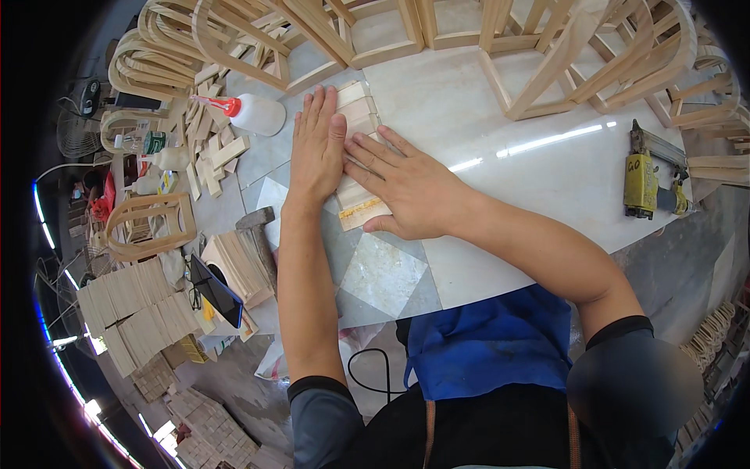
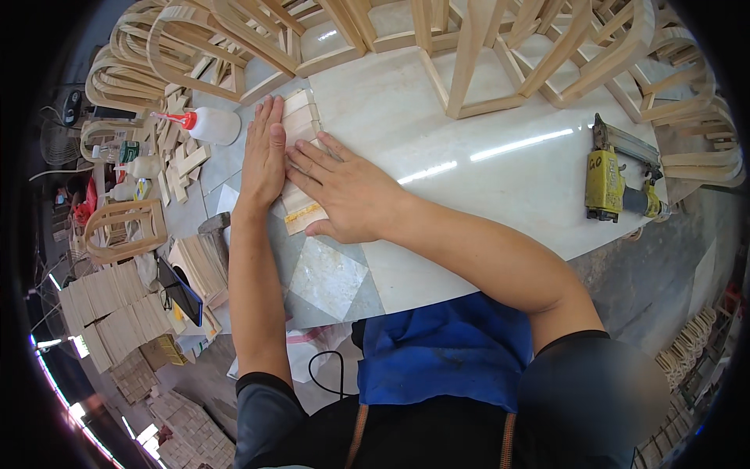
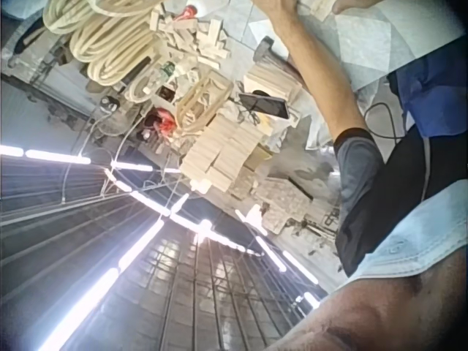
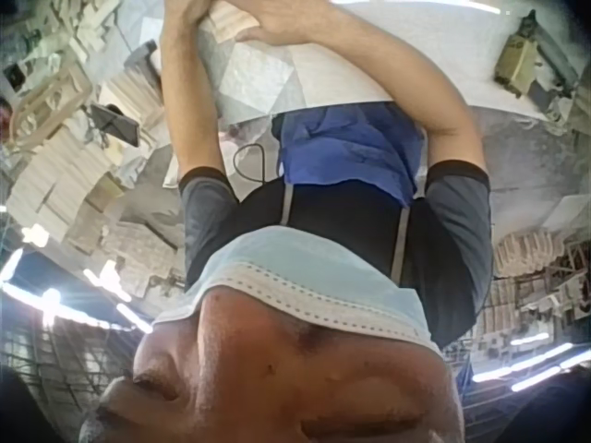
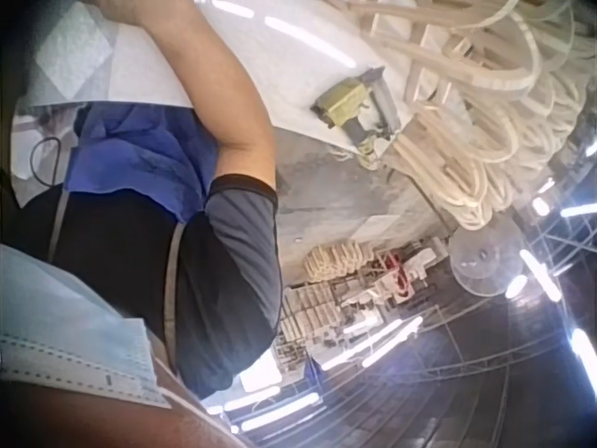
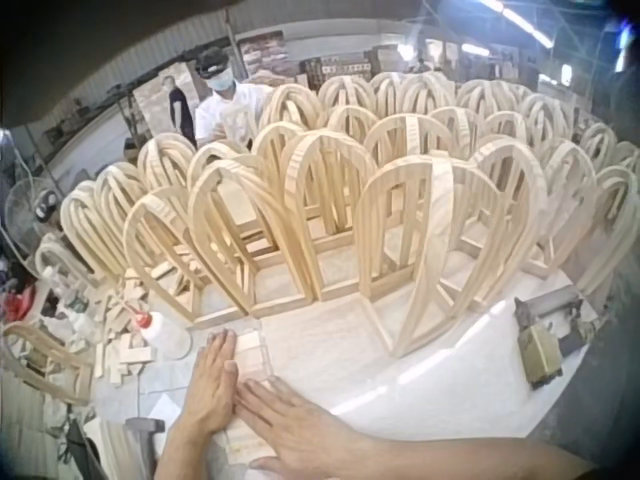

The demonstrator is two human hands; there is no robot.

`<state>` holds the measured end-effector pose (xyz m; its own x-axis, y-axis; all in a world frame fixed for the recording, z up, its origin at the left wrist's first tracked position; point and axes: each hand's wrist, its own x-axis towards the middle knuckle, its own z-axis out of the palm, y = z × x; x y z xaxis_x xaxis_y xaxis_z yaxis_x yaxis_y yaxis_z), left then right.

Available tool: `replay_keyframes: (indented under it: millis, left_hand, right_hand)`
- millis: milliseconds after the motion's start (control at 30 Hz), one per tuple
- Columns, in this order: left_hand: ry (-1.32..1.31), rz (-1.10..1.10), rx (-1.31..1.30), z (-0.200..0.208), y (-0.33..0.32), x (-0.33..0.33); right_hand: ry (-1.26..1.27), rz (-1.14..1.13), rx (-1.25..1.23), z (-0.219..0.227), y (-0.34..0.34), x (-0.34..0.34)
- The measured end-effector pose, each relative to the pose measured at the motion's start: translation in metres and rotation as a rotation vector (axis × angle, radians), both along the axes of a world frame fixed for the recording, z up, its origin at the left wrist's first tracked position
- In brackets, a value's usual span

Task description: Assembling curved wooden frame components using glue and a pneumatic nail gun.

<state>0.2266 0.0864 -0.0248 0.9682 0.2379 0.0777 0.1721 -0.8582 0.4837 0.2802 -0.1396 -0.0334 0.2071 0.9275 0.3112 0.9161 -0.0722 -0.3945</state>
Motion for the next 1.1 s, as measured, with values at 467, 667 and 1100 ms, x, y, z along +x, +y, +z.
replay_keyframes:
  millis: [467, 667, 1100]
  left_hand:
    - [-0.291, 0.287, -0.751, -0.003, -0.081, -0.085]
    - [-0.252, 0.238, -0.717, 0.016, -0.111, -0.076]
    - [-0.381, 0.161, -0.924, 0.007, -0.068, -0.080]
  right_hand:
    - [-0.028, -0.041, 0.072, -0.007, -0.008, 0.008]
    - [-0.032, -0.099, 0.048, -0.008, -0.015, 0.017]
    - [-0.019, -0.103, 0.016, -0.005, -0.017, 0.015]
